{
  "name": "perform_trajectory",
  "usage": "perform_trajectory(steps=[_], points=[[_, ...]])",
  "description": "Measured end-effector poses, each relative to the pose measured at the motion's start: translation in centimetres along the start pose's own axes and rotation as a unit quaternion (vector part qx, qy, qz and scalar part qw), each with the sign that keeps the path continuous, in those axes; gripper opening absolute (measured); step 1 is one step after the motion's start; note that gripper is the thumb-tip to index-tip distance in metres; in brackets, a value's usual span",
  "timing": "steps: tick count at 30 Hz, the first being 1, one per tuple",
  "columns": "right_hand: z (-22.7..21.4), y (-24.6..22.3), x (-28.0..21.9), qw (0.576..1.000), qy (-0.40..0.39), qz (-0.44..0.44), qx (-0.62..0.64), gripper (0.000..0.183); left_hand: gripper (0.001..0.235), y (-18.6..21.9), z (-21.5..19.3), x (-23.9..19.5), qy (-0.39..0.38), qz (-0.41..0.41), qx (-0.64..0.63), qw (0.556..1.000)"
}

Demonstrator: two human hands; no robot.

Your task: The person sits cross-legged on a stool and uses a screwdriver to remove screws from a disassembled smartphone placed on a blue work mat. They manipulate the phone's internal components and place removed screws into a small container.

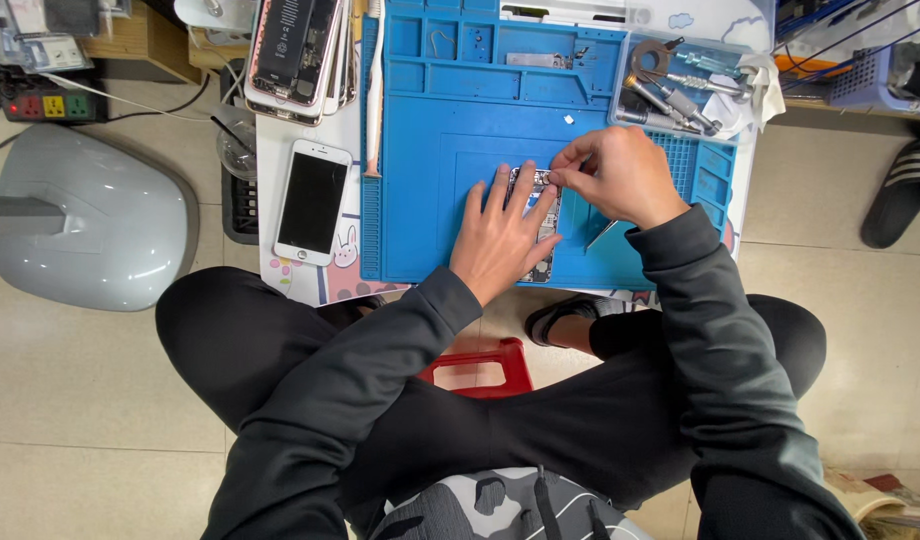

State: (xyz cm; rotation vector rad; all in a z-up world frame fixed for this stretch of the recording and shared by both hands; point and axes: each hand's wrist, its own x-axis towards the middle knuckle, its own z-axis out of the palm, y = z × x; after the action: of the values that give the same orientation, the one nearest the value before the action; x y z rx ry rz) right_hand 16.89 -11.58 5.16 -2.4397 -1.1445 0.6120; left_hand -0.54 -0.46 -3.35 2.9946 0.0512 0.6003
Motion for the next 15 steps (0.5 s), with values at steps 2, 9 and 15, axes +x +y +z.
perform_trajectory(steps=[2,9,15], points=[[0.1,0.4,0.2,1.000,0.002,-0.002,0.007,0.009,0.055,-0.1,0.0,0.1,-0.004,0.000,-0.005,1.000],[0.4,1.2,0.5,1.000,0.006,-0.011,0.024,0.006,0.057,-0.2,-0.1,0.4,-0.021,0.006,0.015,1.000],[0.7,1.5,0.6,1.000,0.006,-0.009,0.026,0.007,0.055,-0.1,0.1,0.5,-0.036,0.012,0.041,0.998]])
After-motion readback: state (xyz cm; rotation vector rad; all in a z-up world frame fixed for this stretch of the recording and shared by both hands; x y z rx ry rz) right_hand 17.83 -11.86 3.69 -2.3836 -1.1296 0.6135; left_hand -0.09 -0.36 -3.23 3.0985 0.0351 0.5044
